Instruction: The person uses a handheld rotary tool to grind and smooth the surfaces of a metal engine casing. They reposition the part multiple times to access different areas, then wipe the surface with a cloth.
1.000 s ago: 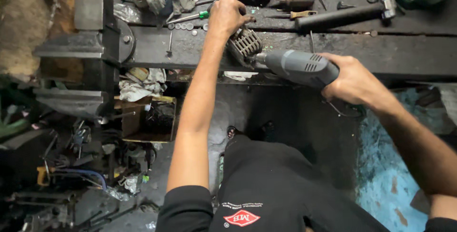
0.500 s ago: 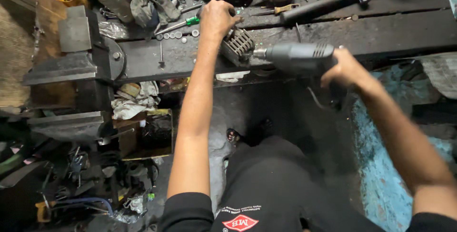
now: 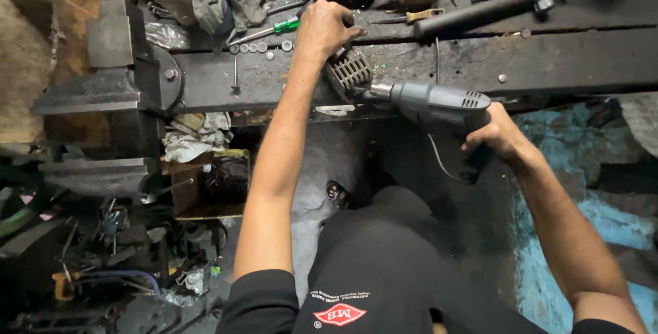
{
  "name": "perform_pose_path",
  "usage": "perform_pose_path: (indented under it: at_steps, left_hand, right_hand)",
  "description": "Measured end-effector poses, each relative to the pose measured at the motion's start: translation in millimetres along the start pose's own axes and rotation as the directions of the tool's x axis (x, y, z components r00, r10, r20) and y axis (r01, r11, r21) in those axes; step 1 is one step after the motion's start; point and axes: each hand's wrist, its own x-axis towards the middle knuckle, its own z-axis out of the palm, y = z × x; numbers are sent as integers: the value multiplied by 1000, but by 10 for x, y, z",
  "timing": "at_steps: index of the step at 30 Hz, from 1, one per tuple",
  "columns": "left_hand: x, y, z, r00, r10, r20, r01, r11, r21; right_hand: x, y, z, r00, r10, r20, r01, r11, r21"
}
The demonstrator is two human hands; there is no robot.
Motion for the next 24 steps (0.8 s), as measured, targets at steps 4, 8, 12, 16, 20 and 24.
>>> perform_pose_path:
  at_steps: [4,8,12,16,20,24]
  left_hand:
    - [4,-10,18,1000,6,5,-6,1000,-4]
    - [2,-34,30,999,-39,33,39,999,-14]
    - [-20,-46,43,999,-7,-35,7,1000,1]
    - [15,-46,22,1000,-11,-6,11,1000,-23]
    - [-15,-58,38,999,-17,-32,17,1000,-14]
    - [-2,-66,40,997,-77,30,78,997,-28]
  right_hand:
    - [174,-8,-205,995,-60,86,67,994,-84]
    - [377,41,-423,986,-93,138,117,977,-179]
    - [549,150,-587,965,-142,219,177,973,-149]
    - [569,332,-584,986,-81,146,107,979,-175]
    - [389,583,-314,978,-167,121,188,964,-189]
    - [178,728,28,965,-255,59,259,962,-89]
